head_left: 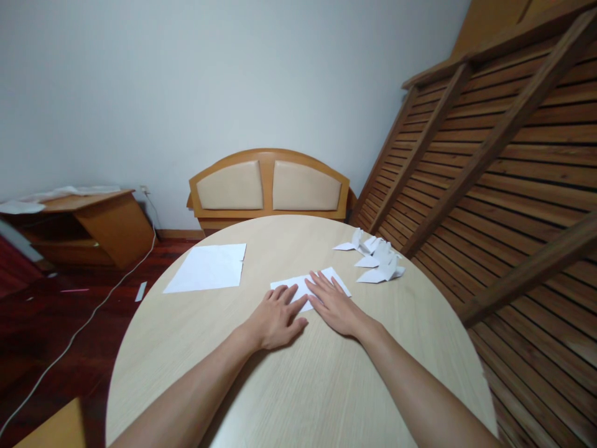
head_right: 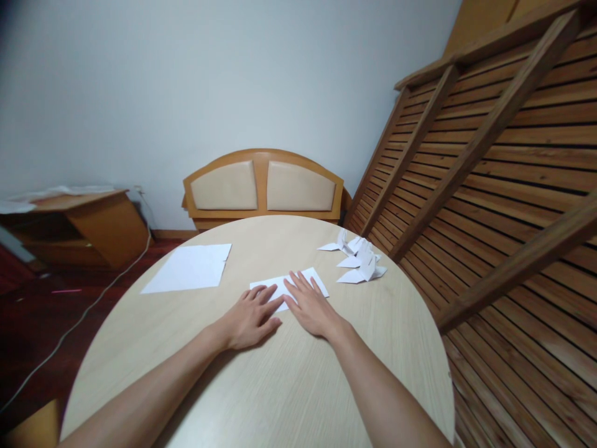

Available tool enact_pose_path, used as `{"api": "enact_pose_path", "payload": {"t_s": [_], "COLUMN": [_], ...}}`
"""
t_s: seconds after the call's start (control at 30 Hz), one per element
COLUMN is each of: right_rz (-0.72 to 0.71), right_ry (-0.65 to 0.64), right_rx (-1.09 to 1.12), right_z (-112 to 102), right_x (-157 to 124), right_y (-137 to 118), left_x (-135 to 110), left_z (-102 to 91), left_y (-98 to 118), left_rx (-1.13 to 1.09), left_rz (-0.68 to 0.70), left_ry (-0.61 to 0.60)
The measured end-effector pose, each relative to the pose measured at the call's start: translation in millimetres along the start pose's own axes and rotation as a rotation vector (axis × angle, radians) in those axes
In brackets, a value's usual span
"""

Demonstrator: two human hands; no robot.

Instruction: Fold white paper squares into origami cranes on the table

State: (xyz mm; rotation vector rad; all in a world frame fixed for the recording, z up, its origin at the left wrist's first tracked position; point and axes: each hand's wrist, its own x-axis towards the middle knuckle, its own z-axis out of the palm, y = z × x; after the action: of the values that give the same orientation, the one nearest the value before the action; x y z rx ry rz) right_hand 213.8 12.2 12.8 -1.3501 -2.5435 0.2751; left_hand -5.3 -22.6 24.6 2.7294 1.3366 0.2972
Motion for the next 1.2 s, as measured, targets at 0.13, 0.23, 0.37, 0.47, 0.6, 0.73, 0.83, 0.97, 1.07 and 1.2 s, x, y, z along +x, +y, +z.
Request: {"api": "enact_pose_path", "payload": {"t_s": [0.13, 0.23, 0.37, 0.47, 0.6, 0.73, 0.83, 0.97, 1.07, 1.2], "right_rz": [0.008, 0.120, 0.218, 0.124, -0.112, -0.179, -0.171, -0.164, -0.177, -0.210], "right_ry": [-0.054, -0.035, 0.035, 0.146, 0.114, -0.017, -0.083, -0.081, -0.044, 0.053], "right_rx": [0.037, 0.006, -0.039, -0.005, 0.125, 0.177, 0.189, 0.201, 0.190, 0.213], "right_z": [3.8, 4.0, -1.1, -6.3, -10.7, -11.6, -11.9, -14.4, -17.4, -21.4], "right_x": [1.9, 1.2, -0.4, -1.2, -3.6, -7.0, -7.7, -7.4, -7.7, -7.9], "right_y": [-0.9, 11.4, 27.3, 25.7, 7.7, -6.2, -7.2, -3.0, -1.6, -6.0], "left_x": [0.6, 1.3, 0.7, -0.7, -2.2, -2.1, -1.8, -2.9, -4.6, -5.6], "left_z": [-3.1, -2.3, -4.4, -7.7, -11.7, -13.3, -13.0, -13.1, -13.2, -13.1], "left_y": [4.2, 1.9, 1.2, 3.6, 3.6, -4.3, -12.9, -22.4, -26.0, -26.2], "left_rx": [-0.054, -0.091, -0.067, -0.005, 0.062, 0.037, -0.056, -0.121, -0.121, -0.110], "left_rz": [0.094, 0.123, 0.114, 0.044, -0.041, -0.037, 0.023, 0.067, 0.093, 0.128], "left_ry": [0.061, 0.058, 0.062, 0.071, 0.071, 0.085, 0.088, 0.067, 0.068, 0.075]}}
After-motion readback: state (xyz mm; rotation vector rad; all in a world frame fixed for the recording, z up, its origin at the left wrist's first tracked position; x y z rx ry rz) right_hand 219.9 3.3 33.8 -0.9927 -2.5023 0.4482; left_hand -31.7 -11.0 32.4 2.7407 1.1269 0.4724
